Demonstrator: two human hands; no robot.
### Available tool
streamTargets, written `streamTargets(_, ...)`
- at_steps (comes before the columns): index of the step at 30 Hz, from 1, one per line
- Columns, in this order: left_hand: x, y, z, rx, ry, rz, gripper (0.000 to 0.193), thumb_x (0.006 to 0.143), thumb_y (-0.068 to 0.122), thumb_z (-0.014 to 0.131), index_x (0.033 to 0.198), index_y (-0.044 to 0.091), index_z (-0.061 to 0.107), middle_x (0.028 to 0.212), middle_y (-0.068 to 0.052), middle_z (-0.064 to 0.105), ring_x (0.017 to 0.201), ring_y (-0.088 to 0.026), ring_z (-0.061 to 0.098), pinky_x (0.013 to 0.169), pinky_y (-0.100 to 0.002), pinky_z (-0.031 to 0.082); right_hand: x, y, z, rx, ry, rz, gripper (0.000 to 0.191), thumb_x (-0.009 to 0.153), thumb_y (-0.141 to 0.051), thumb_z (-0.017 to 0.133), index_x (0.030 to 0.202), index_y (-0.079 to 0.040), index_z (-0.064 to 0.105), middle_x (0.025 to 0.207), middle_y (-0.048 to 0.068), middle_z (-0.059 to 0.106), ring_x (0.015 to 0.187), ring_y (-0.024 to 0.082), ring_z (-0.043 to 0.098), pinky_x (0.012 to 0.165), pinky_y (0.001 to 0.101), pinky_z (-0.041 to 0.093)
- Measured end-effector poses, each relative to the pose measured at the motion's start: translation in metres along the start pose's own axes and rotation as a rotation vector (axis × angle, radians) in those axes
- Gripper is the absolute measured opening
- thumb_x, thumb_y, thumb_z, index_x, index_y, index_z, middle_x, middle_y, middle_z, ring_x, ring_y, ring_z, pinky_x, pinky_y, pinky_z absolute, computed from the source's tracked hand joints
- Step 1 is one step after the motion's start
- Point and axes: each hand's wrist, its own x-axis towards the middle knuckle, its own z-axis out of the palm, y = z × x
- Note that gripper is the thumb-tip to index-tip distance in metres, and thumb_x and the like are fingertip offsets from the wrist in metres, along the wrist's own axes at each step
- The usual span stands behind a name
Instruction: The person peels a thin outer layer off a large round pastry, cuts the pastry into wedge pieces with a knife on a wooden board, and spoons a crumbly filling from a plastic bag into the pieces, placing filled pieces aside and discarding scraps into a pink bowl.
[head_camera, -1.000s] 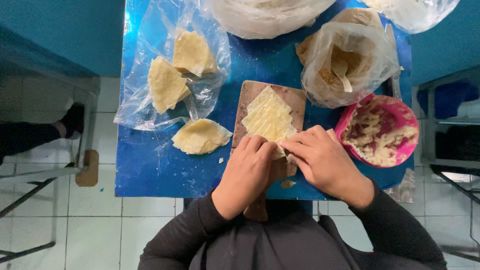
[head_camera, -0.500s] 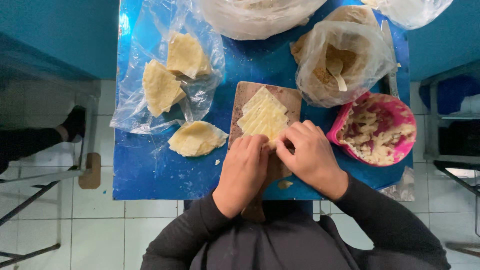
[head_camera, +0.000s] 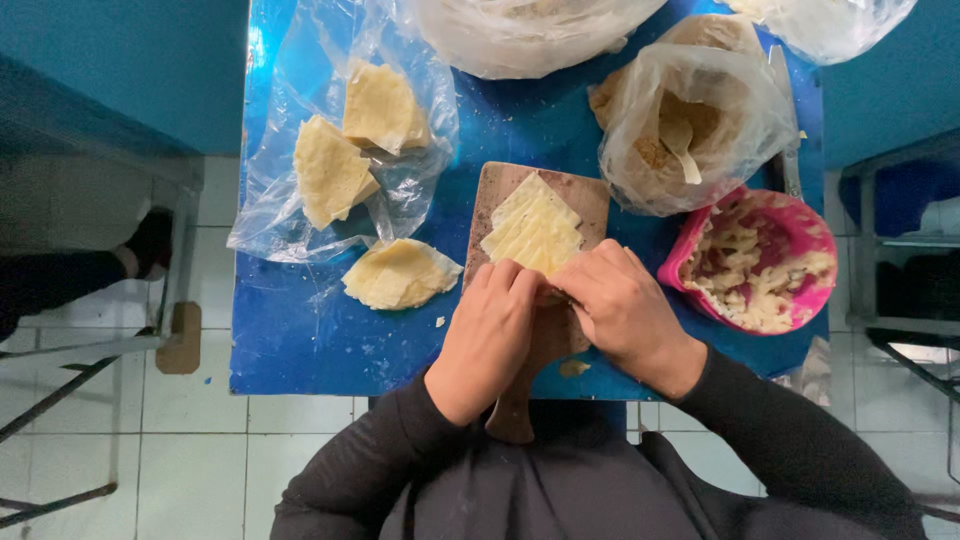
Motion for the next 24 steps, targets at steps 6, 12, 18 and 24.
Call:
streamTargets(6,0.012,-0.012,0.003,-0.161,0.005,-0.155,0.007,0.092,0.01,0.069,0.096,0.007,0.065,0.09,-0.013,0.064,0.091,-0.035,0.063,0.078,-0.045,0.05,0.014,0.012,0.003,0.061,-0.065,0.194,0.007,0.085,-0.01,0.073,0.086,-0.006,0.068,0.087,0.011,0.065,0.089,0.034,0.056,0.078,0.0425,0.047)
streamTargets(12,0.013,-0.013,0.002,-0.204,0.118,-0.009,0.01,0.088,0.003,0.064,0.096,0.009,0.067,0.092,-0.013,0.063,0.093,-0.036,0.063,0.08,-0.044,0.051,0.009,0.003,0.0,0.037,-0.021,0.034,0.018,0.081,-0.001,0.065,0.099,-0.006,0.066,0.096,0.011,0.065,0.094,0.035,0.056,0.083,0.0423,0.047)
streamTargets(18,0.006,-0.01,0.003,-0.093,0.065,0.026,0.015,0.086,0.002,0.062,0.1,0.006,0.063,0.096,-0.014,0.06,0.096,-0.036,0.058,0.085,-0.044,0.049,0.003,0.002,0.005,-0.013,0.025,0.051,0.01,0.085,-0.006,0.07,0.095,-0.005,0.067,0.094,0.011,0.065,0.092,0.034,0.056,0.082,0.0425,0.046)
streamTargets(24,0.011,-0.013,0.004,-0.045,0.115,0.029,0.02,0.082,0.001,0.06,0.101,0.008,0.062,0.099,-0.013,0.061,0.098,-0.036,0.057,0.086,-0.042,0.049,0.015,0.016,0.006,0.052,0.011,0.18,0.005,0.085,-0.01,0.074,0.086,-0.006,0.07,0.088,0.011,0.065,0.089,0.034,0.055,0.078,0.0417,0.045)
